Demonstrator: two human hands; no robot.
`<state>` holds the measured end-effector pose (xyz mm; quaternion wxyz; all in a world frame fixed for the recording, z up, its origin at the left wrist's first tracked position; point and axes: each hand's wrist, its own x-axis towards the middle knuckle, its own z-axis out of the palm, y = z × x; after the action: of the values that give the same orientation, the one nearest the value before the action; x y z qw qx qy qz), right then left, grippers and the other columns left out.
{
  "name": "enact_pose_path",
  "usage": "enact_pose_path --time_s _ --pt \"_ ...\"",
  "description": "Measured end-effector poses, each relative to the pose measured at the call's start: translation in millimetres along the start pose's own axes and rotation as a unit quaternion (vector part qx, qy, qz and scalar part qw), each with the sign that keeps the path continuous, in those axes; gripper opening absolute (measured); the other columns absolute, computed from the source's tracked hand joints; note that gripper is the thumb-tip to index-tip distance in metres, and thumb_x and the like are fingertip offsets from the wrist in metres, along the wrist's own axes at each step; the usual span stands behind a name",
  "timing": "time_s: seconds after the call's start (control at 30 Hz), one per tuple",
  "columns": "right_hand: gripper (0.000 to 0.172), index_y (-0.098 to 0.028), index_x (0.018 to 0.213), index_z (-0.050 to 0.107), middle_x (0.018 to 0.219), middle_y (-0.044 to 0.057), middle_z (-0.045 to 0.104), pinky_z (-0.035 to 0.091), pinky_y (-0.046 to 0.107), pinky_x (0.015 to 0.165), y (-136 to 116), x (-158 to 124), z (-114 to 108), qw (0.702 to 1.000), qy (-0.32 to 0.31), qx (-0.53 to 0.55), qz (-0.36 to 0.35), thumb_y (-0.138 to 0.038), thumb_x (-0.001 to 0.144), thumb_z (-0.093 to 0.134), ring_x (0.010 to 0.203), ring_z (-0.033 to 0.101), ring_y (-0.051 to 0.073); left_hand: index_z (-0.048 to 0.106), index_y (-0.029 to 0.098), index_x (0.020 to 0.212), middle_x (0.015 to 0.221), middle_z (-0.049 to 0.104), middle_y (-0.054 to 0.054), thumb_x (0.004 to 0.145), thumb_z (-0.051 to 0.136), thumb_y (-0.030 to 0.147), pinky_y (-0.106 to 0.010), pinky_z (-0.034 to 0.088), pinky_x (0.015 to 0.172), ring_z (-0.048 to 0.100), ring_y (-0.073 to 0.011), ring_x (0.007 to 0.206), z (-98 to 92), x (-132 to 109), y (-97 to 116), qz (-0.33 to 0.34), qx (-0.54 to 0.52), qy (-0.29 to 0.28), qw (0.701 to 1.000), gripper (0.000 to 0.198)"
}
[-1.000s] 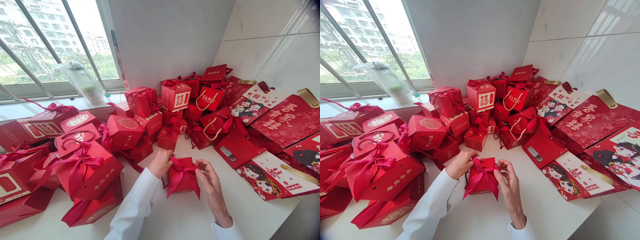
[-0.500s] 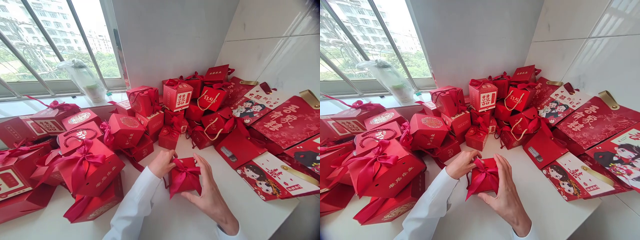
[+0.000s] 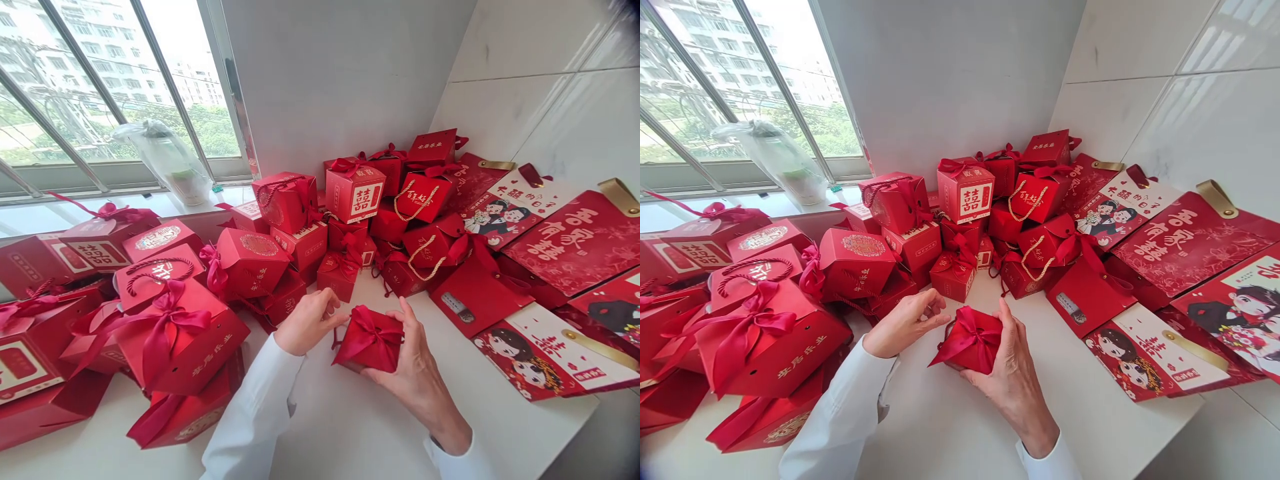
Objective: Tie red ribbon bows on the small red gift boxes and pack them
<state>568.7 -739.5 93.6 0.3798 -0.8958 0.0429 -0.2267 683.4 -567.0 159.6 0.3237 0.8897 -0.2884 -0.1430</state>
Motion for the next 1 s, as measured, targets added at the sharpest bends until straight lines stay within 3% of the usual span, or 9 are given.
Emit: enact_pose_path --time_s 0.1,0.2,0.3,0.37,0.53,0.7,1.0 --pt "0.118 -0.023 0.147 0.009 0.124 0.016 0.044 0.047 0.049 0.089 -2 -1 4 0.999 0.037 0.008 0.014 -0.044 0.056 0.082 0.116 0.045 0.034 0.054 0.019 0.072 0.065 0.063 0.0 0.082 0.049 0.048 -0.022 0.04 0.057 0.054 -0.0129 0.06 -6.8 -4 0 -0.029 0.012 -0.08 0.996 0.032" --pt "0.108 -0.025 0.145 0.016 0.126 0.013 0.046 0.044 0.047 0.092 -4 1 -6 0.997 0.016 0.052 0.05 -0.048 0.059 0.079 0.117 0.046 0.032 0.054 0.018 0.065 0.058 0.064 0.0 0.081 0.049 0.046 -0.021 0.038 0.054 0.053 -0.0112 0.053 -5.9 -6 1 -0.039 0.025 -0.15 0.988 0.033" --pt "0.06 -0.027 0.131 0.043 0.121 0.009 0.055 0.042 0.042 0.094 -1 10 -26 0.99 -0.011 0.101 0.097 -0.055 0.08 0.058 0.113 0.051 0.026 0.053 0.017 0.057 0.061 0.067 -0.002 0.081 0.047 0.046 -0.02 0.037 0.049 0.055 -0.0111 0.052 -2.1 -7 5 -0.047 0.018 -0.188 0.981 0.037" --pt "0.042 -0.026 0.117 0.056 0.112 0.007 0.062 0.043 0.038 0.091 5 19 -38 0.984 -0.026 0.129 0.117 -0.054 0.089 0.041 0.107 0.056 0.024 0.054 0.017 0.057 0.061 0.068 -0.002 0.08 0.047 0.045 -0.019 0.038 0.048 0.058 -0.0121 0.054 -1.0 -8 8 -0.053 0.001 -0.205 0.977 0.037" --pt "0.039 -0.023 0.112 0.058 0.095 0.006 0.068 0.047 0.033 0.079 19 38 -46 0.977 -0.073 0.148 0.134 -0.051 0.089 0.042 0.095 0.06 0.023 0.055 0.017 0.055 0.052 0.065 -0.001 0.077 0.048 0.036 -0.02 0.045 0.055 0.063 -0.0148 0.055 -2.2 -10 11 -0.065 -0.055 -0.213 0.973 0.03" --pt "0.037 -0.026 0.117 0.054 0.097 0.004 0.065 0.045 0.035 0.086 20 35 -39 0.987 -0.101 0.102 0.077 -0.038 0.082 0.056 0.096 0.059 0.021 0.056 0.016 0.057 0.059 0.068 -0.003 0.077 0.047 0.034 -0.021 0.047 0.059 0.065 -0.0156 0.059 -3.4 -9 11 -0.04 -0.065 -0.214 0.974 0.029" --pt "0.029 -0.027 0.109 0.059 0.092 0.002 0.063 0.047 0.026 0.061 9 29 -36 0.998 -0.053 0.022 0.035 -0.021 0.082 0.048 0.09 0.059 0.019 0.057 0.016 0.054 0.054 0.066 -0.001 0.073 0.046 0.025 -0.019 0.043 0.053 0.063 -0.0143 0.055 -0.2 -11 11 -0.032 -0.05 -0.216 0.975 0.023"
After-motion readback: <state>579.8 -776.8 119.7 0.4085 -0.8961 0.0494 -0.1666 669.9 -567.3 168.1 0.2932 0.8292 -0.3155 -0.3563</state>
